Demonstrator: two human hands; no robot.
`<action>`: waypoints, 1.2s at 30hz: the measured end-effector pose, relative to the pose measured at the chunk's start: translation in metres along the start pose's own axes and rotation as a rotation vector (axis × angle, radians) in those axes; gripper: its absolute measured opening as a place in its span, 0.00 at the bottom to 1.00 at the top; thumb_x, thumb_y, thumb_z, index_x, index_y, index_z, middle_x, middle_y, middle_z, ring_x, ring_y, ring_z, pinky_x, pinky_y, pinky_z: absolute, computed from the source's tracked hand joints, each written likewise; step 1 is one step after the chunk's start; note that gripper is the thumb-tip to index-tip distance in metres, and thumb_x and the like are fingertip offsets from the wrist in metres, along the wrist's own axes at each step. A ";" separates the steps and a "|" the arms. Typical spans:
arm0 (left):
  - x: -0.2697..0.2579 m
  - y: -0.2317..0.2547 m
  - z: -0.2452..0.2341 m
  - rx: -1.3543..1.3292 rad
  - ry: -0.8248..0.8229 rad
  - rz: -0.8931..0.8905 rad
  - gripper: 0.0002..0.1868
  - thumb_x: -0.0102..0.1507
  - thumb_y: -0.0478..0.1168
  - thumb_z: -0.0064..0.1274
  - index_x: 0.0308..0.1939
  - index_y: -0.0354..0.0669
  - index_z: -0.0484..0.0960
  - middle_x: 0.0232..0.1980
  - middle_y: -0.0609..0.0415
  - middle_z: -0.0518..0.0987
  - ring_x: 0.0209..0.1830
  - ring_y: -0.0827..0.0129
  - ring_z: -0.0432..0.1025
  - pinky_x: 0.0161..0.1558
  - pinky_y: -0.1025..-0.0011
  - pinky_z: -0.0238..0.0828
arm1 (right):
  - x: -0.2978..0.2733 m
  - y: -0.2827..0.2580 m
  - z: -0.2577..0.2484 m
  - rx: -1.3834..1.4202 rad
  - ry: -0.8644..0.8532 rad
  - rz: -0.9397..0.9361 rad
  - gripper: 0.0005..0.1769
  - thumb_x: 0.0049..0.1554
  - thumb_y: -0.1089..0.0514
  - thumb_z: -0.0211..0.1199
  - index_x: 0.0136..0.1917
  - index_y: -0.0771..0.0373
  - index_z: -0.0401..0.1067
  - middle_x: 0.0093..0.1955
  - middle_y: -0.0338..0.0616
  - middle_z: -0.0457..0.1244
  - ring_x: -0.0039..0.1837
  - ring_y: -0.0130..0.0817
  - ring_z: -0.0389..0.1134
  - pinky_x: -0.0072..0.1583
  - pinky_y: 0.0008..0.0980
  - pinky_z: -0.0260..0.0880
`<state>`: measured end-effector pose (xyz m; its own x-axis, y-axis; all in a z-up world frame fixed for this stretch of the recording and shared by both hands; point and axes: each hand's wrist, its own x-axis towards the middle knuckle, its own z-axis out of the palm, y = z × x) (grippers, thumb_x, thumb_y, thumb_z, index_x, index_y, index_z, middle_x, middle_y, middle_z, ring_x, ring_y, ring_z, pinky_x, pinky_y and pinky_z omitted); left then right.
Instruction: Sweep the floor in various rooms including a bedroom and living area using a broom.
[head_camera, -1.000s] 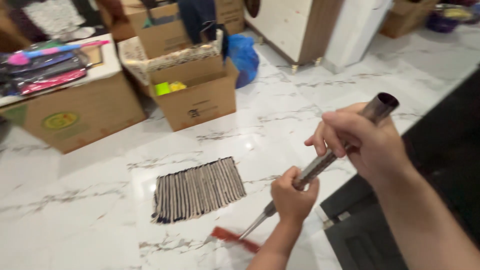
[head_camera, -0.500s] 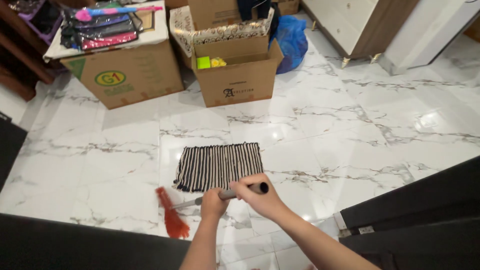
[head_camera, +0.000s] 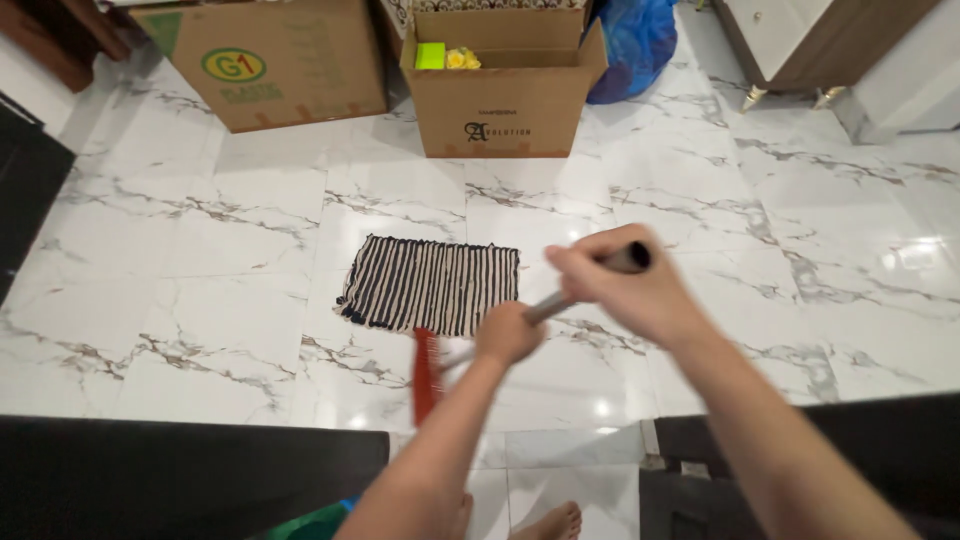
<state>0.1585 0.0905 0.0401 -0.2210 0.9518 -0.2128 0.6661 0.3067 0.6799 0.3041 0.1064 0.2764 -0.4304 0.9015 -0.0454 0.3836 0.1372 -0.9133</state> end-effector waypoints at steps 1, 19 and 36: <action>-0.006 0.026 0.000 0.003 0.007 -0.005 0.11 0.55 0.48 0.57 0.34 0.49 0.88 0.40 0.48 0.85 0.41 0.51 0.80 0.45 0.55 0.76 | -0.003 -0.012 -0.015 0.004 -0.006 -0.006 0.18 0.55 0.50 0.66 0.28 0.61 0.78 0.23 0.31 0.64 0.27 0.18 0.58 0.32 0.24 0.58; -0.007 0.185 0.054 -0.722 -0.299 0.236 0.21 0.60 0.50 0.57 0.50 0.40 0.79 0.49 0.50 0.84 0.51 0.66 0.77 0.51 0.63 0.73 | -0.012 -0.023 -0.115 -0.405 -0.043 0.154 0.24 0.55 0.47 0.68 0.26 0.66 0.73 0.23 0.48 0.63 0.29 0.33 0.60 0.35 0.37 0.65; 0.034 0.044 -0.024 -0.106 -0.263 0.340 0.19 0.61 0.52 0.58 0.28 0.40 0.86 0.29 0.40 0.81 0.31 0.47 0.77 0.37 0.57 0.75 | 0.026 0.000 -0.060 0.011 -0.003 0.133 0.30 0.56 0.43 0.65 0.22 0.66 0.74 0.22 0.38 0.60 0.29 0.27 0.58 0.37 0.30 0.58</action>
<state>0.1635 0.1364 0.0798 0.1964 0.9723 -0.1264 0.5900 -0.0142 0.8073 0.3424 0.1547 0.2992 -0.3785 0.9103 -0.1678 0.4289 0.0118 -0.9033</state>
